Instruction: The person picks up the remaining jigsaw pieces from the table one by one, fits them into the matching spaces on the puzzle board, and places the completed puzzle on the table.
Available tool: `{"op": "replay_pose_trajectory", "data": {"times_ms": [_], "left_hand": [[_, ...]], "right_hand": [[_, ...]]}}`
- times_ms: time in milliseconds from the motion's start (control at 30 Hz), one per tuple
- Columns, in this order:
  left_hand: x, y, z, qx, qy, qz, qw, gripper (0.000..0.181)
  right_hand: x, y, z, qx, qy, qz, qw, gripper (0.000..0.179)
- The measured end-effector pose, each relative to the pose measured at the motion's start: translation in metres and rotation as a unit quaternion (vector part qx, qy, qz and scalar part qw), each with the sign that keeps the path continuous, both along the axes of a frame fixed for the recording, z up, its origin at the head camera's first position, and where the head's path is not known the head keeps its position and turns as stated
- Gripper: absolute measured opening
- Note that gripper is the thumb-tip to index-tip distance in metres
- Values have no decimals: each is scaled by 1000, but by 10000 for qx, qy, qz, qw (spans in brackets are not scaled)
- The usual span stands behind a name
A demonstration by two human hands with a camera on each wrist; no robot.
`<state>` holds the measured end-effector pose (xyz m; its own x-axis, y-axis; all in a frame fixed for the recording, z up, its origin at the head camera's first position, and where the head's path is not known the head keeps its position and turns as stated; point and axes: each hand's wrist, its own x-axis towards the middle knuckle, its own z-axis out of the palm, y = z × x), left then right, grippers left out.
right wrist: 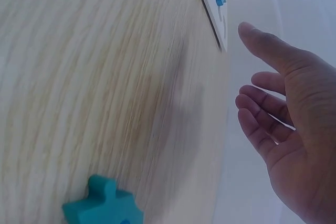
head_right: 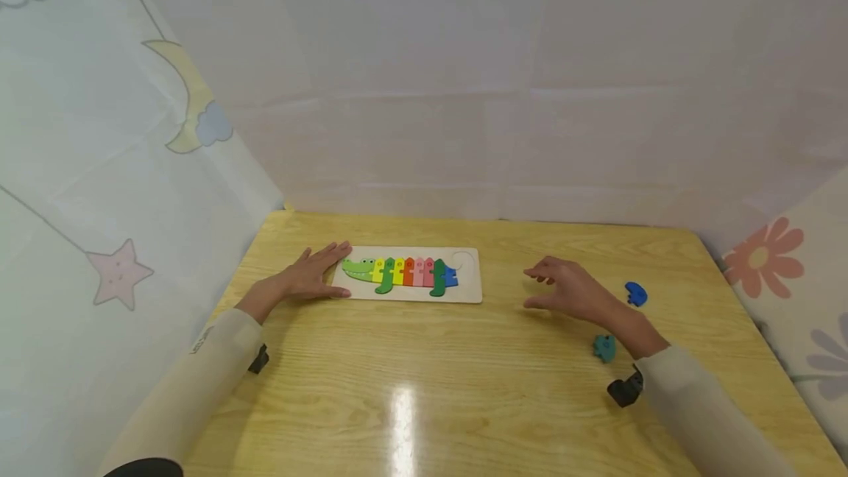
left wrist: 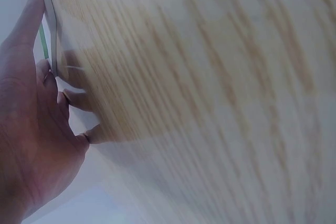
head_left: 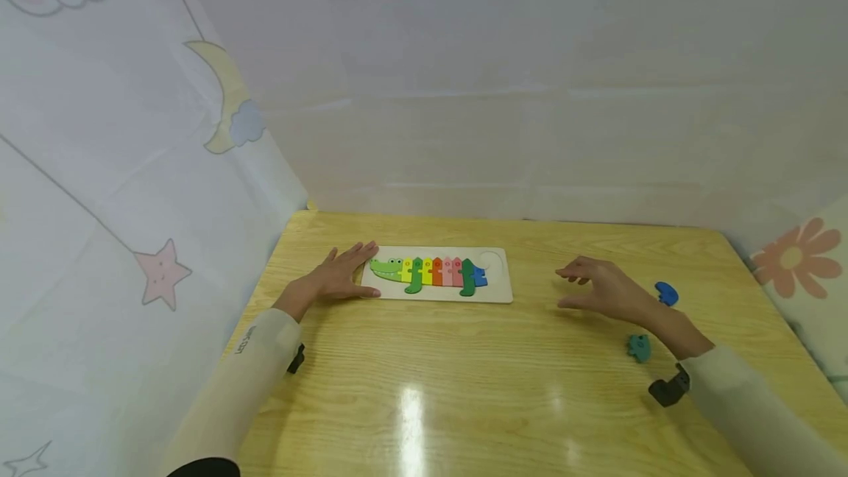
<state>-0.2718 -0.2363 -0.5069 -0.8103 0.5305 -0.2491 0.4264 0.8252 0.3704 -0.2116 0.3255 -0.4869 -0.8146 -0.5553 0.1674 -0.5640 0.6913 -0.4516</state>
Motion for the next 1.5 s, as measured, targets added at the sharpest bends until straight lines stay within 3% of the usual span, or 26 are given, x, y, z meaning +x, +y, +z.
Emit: {"op": "replay_pose_trajectory", "data": {"times_ms": [600,867,1233,1500], "left_hand": [[1,0,2,108,-42,21,9999,106],[2,3,6,145,-87,24,9999,104],[1,3,3,163,-34,-1,9999,105],[1,1,1,138,-33,-5,9999,106]], "right_hand": [[23,39,5,-120,50,5,9999,53],[26,61,5,-138,133,242,9995,55],[32,86,6,-148,-215,300,9992,54],[37,97,1,-202,-244,460,9984,60]]}}
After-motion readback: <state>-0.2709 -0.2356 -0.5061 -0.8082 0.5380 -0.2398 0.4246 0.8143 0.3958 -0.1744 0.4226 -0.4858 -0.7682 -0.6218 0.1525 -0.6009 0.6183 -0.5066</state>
